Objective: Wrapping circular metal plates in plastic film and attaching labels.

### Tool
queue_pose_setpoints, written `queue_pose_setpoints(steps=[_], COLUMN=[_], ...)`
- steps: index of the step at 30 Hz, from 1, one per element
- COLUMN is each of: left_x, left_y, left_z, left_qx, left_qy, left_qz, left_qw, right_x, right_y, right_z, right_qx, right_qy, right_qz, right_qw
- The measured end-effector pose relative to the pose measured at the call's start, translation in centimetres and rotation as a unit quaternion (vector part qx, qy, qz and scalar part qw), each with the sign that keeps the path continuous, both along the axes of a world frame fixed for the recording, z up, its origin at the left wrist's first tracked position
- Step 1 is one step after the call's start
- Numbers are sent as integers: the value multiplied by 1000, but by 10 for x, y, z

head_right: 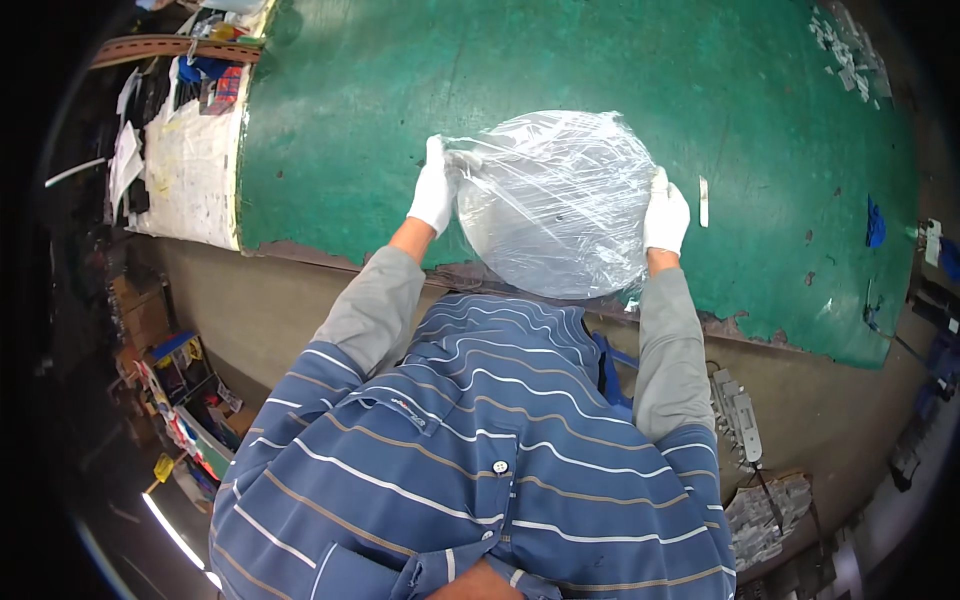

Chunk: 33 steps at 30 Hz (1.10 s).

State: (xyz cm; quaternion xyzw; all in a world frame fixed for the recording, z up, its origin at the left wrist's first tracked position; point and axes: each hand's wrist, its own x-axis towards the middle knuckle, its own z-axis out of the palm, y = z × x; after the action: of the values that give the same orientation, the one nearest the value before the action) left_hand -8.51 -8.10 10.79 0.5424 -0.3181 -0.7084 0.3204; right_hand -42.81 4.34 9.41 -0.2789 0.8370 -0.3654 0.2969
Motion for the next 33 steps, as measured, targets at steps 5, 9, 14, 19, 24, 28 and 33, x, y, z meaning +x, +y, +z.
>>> queue_pose_setpoints(steps=[5,9,14,19,24,28,33], left_x=[-9,-12,-3,0,-7,-7,-102], left_y=[-7,21,27,38,31,14,15], left_z=[-3,-36,-26,-18,-11,0,32], left_qx=[155,-324,-221,-6,-28,-386,-570], left_qy=[231,-467,-409,-503,-543,-580,-390], left_qz=[180,-100,-84,-266,-181,-38,-206], left_qw=[944,816,881,822,820,716,694], right_x=[-7,-12,-22,-20,-20,-33,43], right_y=[-19,-26,-25,-31,-27,-11,-27], right_z=[-13,-31,-48,-51,-27,-6,20], right_qx=[12,39,98,149,234,117,-72], right_qy=[-53,-28,-24,26,97,253,354], right_qz=[-37,-23,-16,-5,76,84,292], right_qw=[998,999,995,988,964,957,886])
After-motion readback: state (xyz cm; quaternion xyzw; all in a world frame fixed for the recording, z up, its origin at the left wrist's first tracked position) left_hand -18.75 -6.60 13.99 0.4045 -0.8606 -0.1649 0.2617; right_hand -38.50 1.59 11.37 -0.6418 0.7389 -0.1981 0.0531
